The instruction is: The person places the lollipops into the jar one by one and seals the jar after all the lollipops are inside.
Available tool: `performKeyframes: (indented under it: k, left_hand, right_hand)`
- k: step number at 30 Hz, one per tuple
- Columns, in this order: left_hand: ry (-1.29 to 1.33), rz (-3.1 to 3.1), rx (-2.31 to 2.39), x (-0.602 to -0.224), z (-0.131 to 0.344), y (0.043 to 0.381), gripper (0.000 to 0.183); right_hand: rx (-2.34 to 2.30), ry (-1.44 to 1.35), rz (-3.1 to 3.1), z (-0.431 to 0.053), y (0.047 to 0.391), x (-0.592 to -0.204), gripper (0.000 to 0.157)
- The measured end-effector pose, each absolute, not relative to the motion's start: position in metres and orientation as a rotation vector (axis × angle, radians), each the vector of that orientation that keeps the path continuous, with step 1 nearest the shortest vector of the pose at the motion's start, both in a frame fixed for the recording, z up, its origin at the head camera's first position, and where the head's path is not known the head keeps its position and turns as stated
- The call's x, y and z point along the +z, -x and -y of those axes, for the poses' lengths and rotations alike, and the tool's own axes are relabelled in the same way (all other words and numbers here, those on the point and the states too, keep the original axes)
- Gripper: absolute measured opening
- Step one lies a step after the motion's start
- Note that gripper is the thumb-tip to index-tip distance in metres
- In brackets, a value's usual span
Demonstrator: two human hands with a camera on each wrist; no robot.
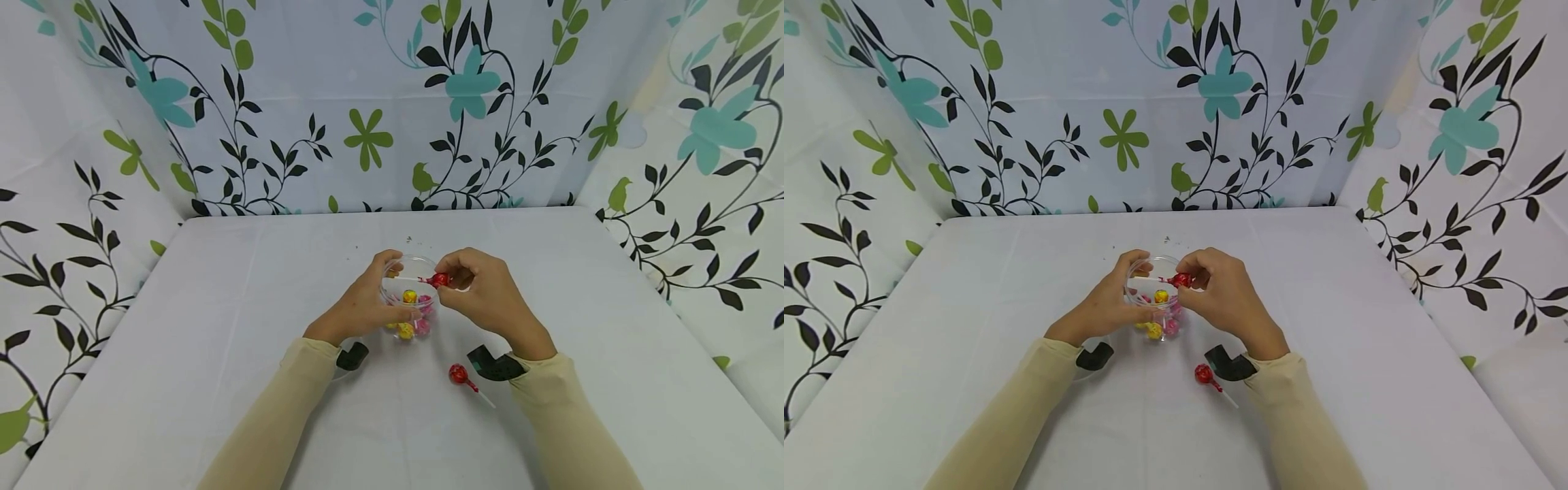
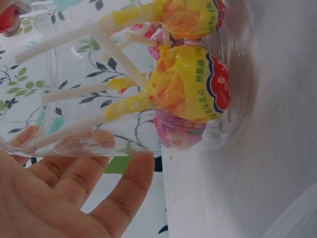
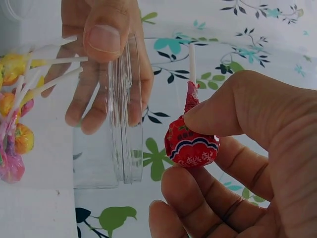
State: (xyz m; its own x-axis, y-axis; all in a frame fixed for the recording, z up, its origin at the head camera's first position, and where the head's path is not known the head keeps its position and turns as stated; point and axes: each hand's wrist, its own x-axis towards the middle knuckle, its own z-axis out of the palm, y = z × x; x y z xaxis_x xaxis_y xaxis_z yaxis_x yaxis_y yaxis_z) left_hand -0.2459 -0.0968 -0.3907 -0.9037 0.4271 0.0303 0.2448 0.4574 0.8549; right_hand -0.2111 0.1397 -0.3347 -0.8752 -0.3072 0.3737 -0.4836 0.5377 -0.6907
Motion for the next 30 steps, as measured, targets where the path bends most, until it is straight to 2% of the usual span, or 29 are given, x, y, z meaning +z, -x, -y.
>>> performKeyframes:
  k: [17,30]
  left_hand:
    - [-0.638,-2.507,1.447,-0.391,0.0975,0.2463,0.099]
    - [-0.64,-2.517,1.429,-0.3917,0.0973,0.2474,0.099]
  right_hand:
    - [1.227,-0.721,2.488,-0.1344,0.2156,-0.3392,0.031]
    - [1.235,-0.684,2.515,-0.1382,0.2117,-0.339,0.029]
